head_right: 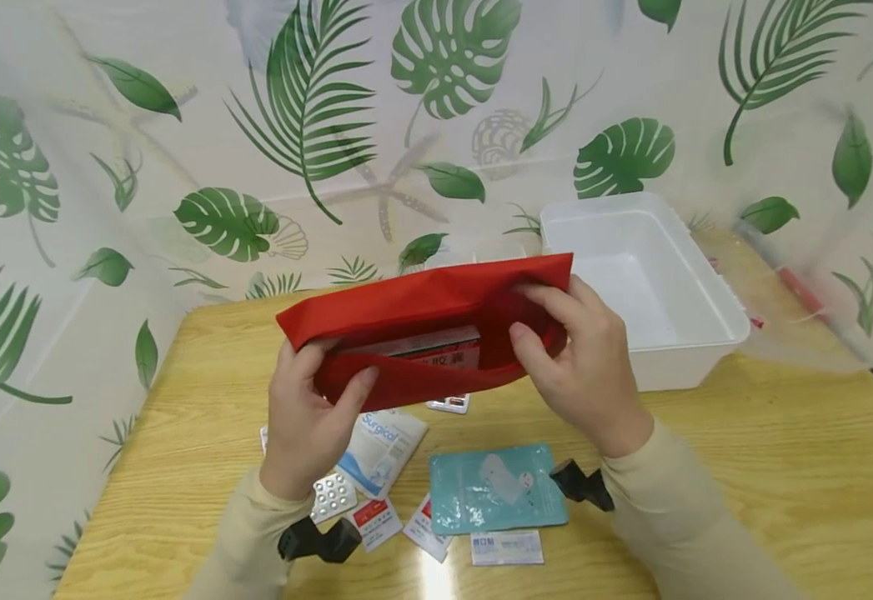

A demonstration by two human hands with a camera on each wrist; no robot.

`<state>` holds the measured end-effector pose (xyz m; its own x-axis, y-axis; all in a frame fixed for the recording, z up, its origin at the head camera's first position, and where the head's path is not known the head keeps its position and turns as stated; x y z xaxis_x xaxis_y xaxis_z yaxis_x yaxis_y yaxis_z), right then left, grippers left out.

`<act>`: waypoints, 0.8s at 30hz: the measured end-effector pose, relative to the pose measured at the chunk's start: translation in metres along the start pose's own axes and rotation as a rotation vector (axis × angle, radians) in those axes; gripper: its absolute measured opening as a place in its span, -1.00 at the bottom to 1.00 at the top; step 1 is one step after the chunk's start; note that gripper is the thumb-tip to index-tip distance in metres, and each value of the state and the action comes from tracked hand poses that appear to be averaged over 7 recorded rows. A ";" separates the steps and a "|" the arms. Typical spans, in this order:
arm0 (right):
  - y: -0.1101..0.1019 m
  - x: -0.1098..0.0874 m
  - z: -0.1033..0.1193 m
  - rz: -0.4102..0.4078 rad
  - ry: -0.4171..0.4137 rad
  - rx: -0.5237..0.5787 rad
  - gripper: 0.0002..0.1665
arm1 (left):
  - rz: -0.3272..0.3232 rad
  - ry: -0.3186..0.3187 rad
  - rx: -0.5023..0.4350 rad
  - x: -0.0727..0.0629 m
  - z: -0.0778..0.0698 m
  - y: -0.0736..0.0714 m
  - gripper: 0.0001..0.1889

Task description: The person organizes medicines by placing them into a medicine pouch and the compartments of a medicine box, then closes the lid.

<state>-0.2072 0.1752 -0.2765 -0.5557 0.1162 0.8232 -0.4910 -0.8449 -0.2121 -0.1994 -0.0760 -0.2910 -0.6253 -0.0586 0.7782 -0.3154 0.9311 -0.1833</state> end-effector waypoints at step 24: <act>-0.005 0.008 0.013 0.140 -0.143 -0.034 -0.45 | 0.080 -0.058 -0.169 0.007 -0.021 0.005 -0.54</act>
<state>-0.2006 0.1739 -0.2616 -0.5208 -0.0787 0.8500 -0.4388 -0.8294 -0.3457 -0.1906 -0.0646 -0.2739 -0.6849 0.0024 0.7286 -0.1415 0.9805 -0.1362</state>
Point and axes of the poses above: each hand's wrist, its own x-axis towards the middle knuckle, its own y-axis out of the palm, z = x × y, the point moved 9 cm from there along x, towards the middle knuckle, and after that the axes turned 11 degrees about -z, right-handed, at the moved point
